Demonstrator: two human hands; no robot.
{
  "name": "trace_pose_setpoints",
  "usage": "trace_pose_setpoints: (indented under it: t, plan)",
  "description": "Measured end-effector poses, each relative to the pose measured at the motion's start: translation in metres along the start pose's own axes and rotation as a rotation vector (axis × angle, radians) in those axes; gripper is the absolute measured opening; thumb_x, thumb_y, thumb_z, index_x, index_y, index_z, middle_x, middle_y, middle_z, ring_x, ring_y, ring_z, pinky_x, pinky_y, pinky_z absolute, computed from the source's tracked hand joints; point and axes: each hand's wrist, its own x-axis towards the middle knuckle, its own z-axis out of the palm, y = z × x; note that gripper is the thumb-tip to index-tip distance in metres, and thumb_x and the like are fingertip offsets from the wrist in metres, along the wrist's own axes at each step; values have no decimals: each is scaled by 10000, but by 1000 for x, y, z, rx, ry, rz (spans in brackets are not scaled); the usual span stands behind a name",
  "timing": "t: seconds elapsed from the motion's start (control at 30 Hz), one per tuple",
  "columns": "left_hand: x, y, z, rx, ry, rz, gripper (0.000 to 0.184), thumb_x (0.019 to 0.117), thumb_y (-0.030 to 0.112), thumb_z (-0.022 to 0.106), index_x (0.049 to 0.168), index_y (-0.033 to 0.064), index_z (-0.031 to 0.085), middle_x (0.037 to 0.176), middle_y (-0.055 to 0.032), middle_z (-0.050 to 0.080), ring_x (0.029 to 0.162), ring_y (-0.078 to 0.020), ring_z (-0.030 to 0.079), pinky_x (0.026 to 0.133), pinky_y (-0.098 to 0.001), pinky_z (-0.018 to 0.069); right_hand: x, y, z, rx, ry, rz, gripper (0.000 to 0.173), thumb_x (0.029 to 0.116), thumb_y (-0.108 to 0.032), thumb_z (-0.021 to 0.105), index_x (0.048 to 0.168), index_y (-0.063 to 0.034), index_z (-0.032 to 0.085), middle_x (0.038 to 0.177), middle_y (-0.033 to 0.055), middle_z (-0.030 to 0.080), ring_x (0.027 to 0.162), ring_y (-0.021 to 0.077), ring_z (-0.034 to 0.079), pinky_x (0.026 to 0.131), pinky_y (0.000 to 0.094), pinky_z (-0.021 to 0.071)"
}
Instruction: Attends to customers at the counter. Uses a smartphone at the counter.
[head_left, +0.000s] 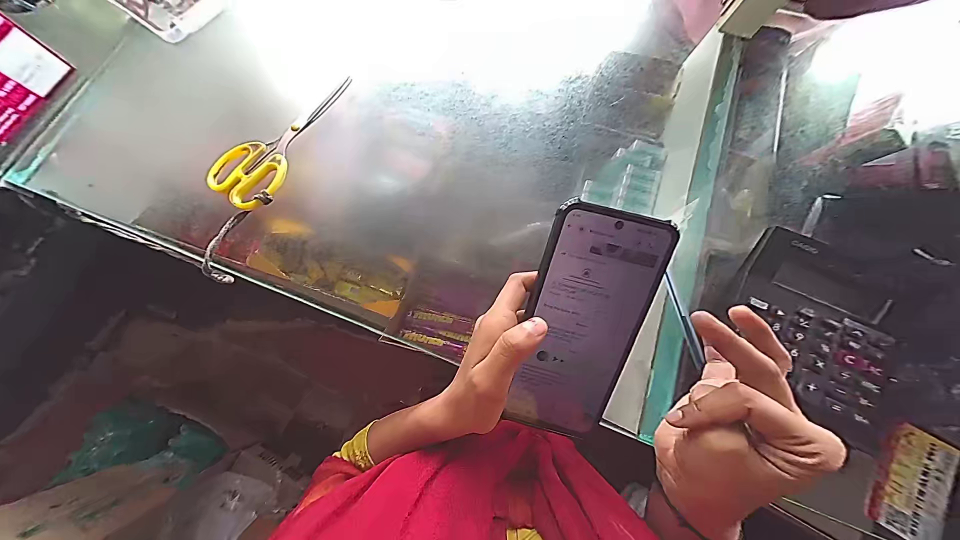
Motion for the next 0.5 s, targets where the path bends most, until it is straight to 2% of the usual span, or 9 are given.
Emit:
trace_pose_setpoints:
  t: [0.07,0.1,0.13,0.17,0.2,0.23,0.33,0.5]
  plan:
    - [0,-1,-1,-22,-12,-2,465,1019,439,437,1320,90,497,1064,92,653,990,27,640,895,-218,552,-1,1,-1,27,13,-5,322,828,0,596,602,-230,608,1173,-64,766,1357,178,567,1192,337,380]
    - [0,-1,-2,-24,-19,-6,450,1017,428,431,1317,98,495,1060,90,651,985,25,642,887,-216,554,-1,1,-1,46,17,-12,314,832,-7,602,611,-230,616,1097,-70,784,1307,172,608,1192,347,383]
    - [-1,-1,-2,-25,-21,-9,442,1015,413,426,1319,100,495,1055,88,652,974,24,645,875,-216,558,0,1,-1,58,15,-25,306,847,-22,606,621,-229,618,960,-88,787,1197,145,670,1186,352,390]
    - [-1,-1,-2,-25,-18,-12,438,1012,403,425,1319,98,497,1048,84,656,958,22,650,858,-217,565,0,1,-1,67,4,-44,300,872,-36,597,635,-218,610,812,-103,738,1049,106,700,1172,350,397]
    - [-1,-1,-2,-23,-19,-14,431,1011,388,417,1319,97,494,1042,82,653,949,24,649,848,-216,566,1,1,-1,72,5,-66,296,883,-41,579,638,-206,594,699,-109,660,905,75,691,1146,349,422]
    - [0,0,-2,-10,-22,-14,422,1012,372,400,1317,94,489,1038,83,644,942,27,643,843,-214,562,1,1,-1,75,6,-74,295,884,-41,571,635,-199,587,646,-110,612,823,60,674,1127,351,440]
    - [-1,1,-2,21,-20,-13,432,1012,362,387,1326,82,483,1045,81,637,942,31,635,843,-209,555,0,1,-1,78,4,-77,293,870,-26,563,625,-186,572,616,-104,585,764,53,656,1116,353,449]
    - [-1,-1,-1,-18,-15,-12,473,1019,418,414,1337,76,488,1067,74,656,978,16,647,884,-226,558,1,0,-1,73,-1,-106,296,874,-34,573,623,-192,566,642,-113,602,808,47,671,1146,351,432]
